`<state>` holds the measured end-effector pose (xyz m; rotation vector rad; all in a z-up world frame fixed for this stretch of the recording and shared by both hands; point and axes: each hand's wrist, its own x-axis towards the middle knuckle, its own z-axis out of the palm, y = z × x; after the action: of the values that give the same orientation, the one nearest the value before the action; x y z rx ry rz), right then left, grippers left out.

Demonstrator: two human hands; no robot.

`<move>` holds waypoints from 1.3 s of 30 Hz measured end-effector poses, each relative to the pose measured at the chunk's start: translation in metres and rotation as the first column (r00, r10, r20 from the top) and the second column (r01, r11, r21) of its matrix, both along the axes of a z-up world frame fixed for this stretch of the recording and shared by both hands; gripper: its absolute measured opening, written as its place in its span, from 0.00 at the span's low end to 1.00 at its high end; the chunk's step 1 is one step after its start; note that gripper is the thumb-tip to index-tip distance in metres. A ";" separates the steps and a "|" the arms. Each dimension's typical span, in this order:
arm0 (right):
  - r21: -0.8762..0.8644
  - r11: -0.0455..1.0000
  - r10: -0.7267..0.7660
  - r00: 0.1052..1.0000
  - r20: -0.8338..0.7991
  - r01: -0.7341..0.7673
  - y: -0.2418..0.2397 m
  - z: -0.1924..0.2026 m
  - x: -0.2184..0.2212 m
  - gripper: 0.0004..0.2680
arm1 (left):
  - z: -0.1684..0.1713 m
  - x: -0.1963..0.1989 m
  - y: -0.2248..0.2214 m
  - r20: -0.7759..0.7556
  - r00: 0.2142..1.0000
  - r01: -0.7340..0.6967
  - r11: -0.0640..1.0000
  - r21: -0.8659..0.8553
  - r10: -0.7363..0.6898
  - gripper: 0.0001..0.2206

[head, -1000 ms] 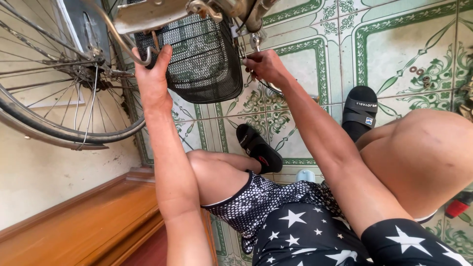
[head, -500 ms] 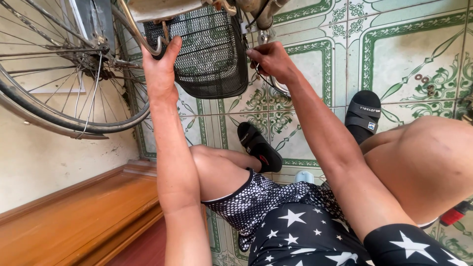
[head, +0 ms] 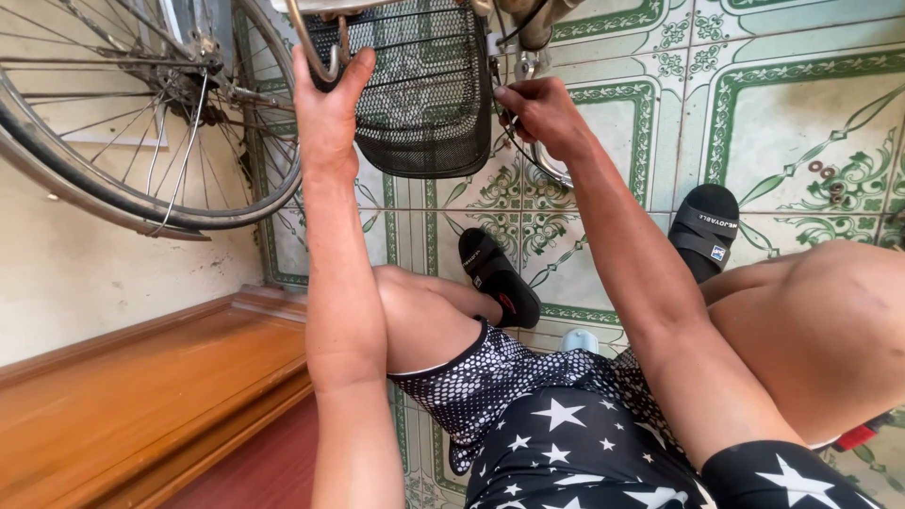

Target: The person attaches a front basket to the frame of a bicycle using a wrench and a screwdriver to tighten the bolts and screws.

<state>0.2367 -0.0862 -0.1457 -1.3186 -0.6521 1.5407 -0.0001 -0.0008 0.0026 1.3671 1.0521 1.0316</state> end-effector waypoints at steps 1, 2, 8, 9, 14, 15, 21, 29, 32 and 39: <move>0.007 1.000 -0.001 1.000 -0.006 0.001 0.000 -0.001 0.000 0.14 | 0.001 0.000 -0.001 -0.005 1.000 -0.003 1.000 0.001 0.004 0.23; 0.010 1.000 -0.004 1.000 -0.007 0.004 0.000 -0.001 -0.001 0.14 | 0.001 0.000 -0.001 -0.005 1.000 -0.003 1.000 0.000 0.003 0.22; 0.016 1.000 -0.010 1.000 0.015 0.010 -0.002 0.006 0.001 0.14 | 0.001 0.001 0.001 0.002 1.000 0.003 1.000 0.003 -0.003 0.22; 0.018 1.000 -0.006 1.000 0.027 0.005 -0.002 0.008 0.001 0.14 | 0.000 0.001 0.002 0.001 1.000 0.005 1.000 0.007 -0.005 0.22; -0.009 1.000 0.005 0.998 0.069 -0.005 -0.003 0.012 0.000 0.13 | 0.001 -0.001 0.000 -0.018 1.000 0.010 1.000 0.002 -0.010 0.22; -0.007 1.000 0.001 0.998 0.060 0.000 -0.002 0.011 -0.001 0.13 | 0.001 0.000 0.000 -0.013 1.000 0.012 1.000 0.000 -0.012 0.22; 0.017 1.000 -0.016 0.999 0.039 0.016 0.000 0.004 -0.002 0.13 | 0.003 0.002 -0.001 0.004 1.000 0.002 1.000 -0.006 -0.002 0.25; 0.048 0.998 -0.040 0.993 0.111 0.035 0.006 -0.030 -0.012 0.11 | -0.004 -0.003 0.003 -0.031 0.999 -0.009 1.000 -0.001 0.009 0.27; 0.140 0.989 -0.078 0.985 0.153 0.056 0.006 -0.048 -0.017 0.10 | -0.004 -0.003 0.001 -0.050 0.999 -0.002 1.000 0.015 0.003 0.26; 0.193 0.981 -0.065 0.973 0.221 0.021 0.012 -0.059 -0.017 0.11 | -0.001 0.000 0.002 -0.071 0.997 -0.038 0.999 -0.010 0.037 0.31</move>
<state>0.2195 -0.0742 -0.2043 -1.3638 -0.8854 1.2690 0.0003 0.0010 0.0013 1.3879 1.1385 1.0095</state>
